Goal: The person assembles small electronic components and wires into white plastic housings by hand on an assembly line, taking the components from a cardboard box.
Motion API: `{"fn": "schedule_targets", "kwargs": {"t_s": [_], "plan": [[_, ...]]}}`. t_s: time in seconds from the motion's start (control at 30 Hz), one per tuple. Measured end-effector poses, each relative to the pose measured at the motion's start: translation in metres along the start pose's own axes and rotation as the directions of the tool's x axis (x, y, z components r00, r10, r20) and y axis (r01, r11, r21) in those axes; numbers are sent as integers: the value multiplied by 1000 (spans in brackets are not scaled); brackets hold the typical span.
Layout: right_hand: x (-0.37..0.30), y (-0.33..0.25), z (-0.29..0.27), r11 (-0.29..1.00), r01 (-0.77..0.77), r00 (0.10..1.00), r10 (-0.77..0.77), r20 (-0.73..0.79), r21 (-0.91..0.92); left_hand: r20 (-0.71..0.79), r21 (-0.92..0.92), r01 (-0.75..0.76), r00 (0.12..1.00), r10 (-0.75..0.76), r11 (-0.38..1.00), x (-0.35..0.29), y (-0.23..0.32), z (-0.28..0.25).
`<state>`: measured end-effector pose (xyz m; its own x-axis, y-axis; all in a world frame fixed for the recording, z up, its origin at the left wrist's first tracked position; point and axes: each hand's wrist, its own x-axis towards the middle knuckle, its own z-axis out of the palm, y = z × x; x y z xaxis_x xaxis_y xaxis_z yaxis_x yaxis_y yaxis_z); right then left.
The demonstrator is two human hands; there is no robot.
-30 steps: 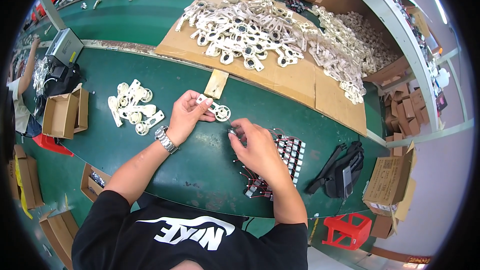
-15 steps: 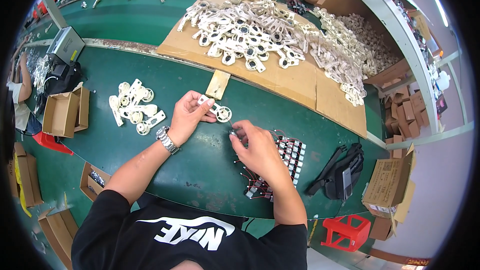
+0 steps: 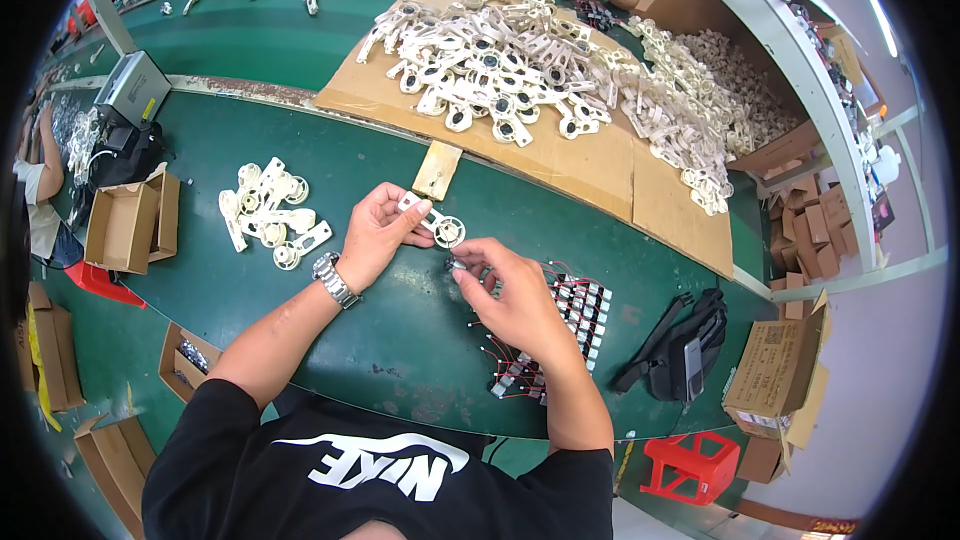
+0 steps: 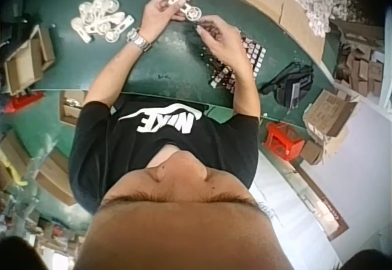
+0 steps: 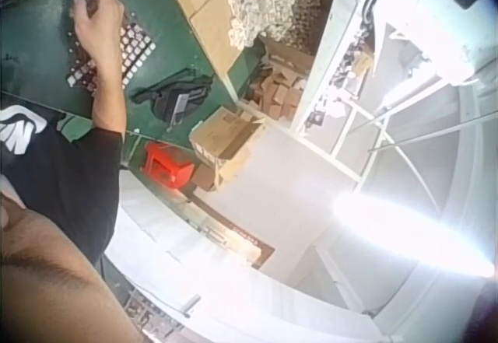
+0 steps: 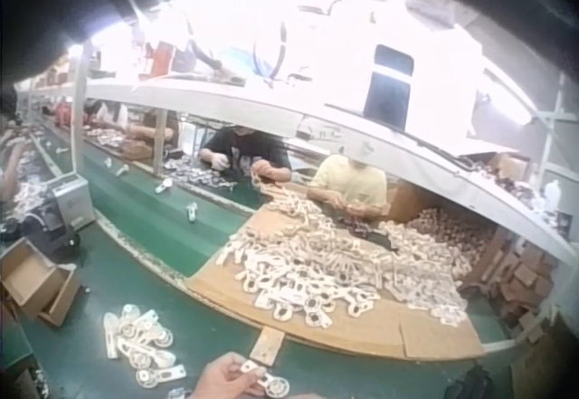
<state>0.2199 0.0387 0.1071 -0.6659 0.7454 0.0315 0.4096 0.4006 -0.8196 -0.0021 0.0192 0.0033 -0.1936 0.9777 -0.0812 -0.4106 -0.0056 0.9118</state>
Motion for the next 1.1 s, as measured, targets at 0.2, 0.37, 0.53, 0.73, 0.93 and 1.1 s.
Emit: {"fn": "schedule_targets", "kwargs": {"t_s": [0.2, 0.37, 0.53, 0.73, 0.93, 1.1], "plan": [[9, 23, 14, 995, -104, 992, 104, -65, 6, -3, 14, -17, 1000, 17, 1000, -3, 0, 4], [15, 36, 32, 980, -139, 977, 159, -139, 142, -4, 49, -54, 999, 54, 997, -7, 0, 8], [18, 41, 43, 977, -186, 962, 203, -182, 105, -17, 73, -46, 999, 47, 996, -9, 0, 9], [17, 34, 47, 989, -144, 966, 135, -220, -23, -44, 64, -81, 996, 84, 995, -10, -4, 9], [15, 46, 41, 895, 71, 931, -218, -293, -441, -9, 164, -134, 991, 137, 977, -13, -8, 14], [15, 36, 41, 976, -49, 950, -20, -311, -214, -4, 162, -146, 989, 149, 976, -15, -9, 14]]}}
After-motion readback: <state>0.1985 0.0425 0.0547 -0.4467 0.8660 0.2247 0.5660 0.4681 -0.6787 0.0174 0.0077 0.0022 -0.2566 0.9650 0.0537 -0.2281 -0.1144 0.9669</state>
